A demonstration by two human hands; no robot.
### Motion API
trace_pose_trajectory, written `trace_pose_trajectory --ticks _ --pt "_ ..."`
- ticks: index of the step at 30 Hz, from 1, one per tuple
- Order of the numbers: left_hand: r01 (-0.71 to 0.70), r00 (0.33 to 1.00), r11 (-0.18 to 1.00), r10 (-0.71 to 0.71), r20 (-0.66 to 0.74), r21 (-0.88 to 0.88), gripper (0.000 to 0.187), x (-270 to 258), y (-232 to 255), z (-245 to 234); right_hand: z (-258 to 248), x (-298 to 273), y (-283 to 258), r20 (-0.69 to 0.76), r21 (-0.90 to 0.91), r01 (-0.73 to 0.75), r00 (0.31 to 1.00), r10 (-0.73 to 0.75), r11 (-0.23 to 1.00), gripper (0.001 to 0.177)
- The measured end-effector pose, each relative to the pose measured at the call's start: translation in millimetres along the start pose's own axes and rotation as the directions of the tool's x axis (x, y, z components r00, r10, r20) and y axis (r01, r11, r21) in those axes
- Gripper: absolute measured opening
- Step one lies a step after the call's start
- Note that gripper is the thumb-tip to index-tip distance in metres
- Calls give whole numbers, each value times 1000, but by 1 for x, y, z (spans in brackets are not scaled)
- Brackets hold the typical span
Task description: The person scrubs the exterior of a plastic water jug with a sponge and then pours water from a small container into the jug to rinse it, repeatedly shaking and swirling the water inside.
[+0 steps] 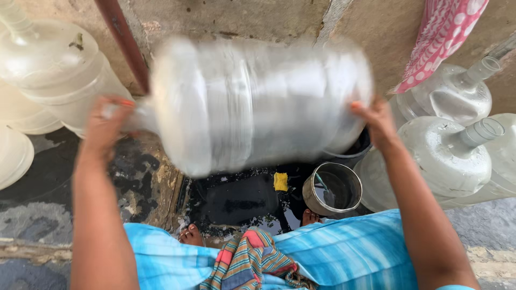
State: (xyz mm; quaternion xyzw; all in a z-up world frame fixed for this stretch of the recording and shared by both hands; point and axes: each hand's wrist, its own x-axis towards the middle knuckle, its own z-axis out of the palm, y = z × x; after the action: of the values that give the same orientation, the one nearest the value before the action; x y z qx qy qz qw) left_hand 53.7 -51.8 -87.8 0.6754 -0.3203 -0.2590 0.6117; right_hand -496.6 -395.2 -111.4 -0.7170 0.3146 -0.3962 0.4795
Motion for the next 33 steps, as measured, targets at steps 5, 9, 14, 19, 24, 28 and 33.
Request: trace_pose_trajectory --ticks 5,9,14,19,24,28,33 --pt "-333 897 698 442 15 -634 19 7 -12 7 -34 -5 -39 -111 309 411 911 -397 858 55" --pt "-433 882 677 454 -125 -595 14 28 -62 20 -14 -1 -36 -164 283 358 932 -323 890 61" --pt "-64 997 952 52 -48 -300 45 31 -59 1 -3 5 -17 -207 362 278 955 -214 890 70" --pt "472 857 874 -486 170 118 83 14 -52 13 8 11 13 -111 191 -192 970 215 963 80" --pt "568 689 679 -701 182 464 77 13 -62 31 18 9 21 -184 -490 -617 763 619 616 75" --pt "309 941 950 -301 153 -35 40 18 -47 24 -15 -1 -14 -127 -119 -12 992 -4 993 71" --pt "-248 919 688 390 59 -682 24 25 -25 27 -54 -12 -51 -157 291 434 901 -405 853 73"
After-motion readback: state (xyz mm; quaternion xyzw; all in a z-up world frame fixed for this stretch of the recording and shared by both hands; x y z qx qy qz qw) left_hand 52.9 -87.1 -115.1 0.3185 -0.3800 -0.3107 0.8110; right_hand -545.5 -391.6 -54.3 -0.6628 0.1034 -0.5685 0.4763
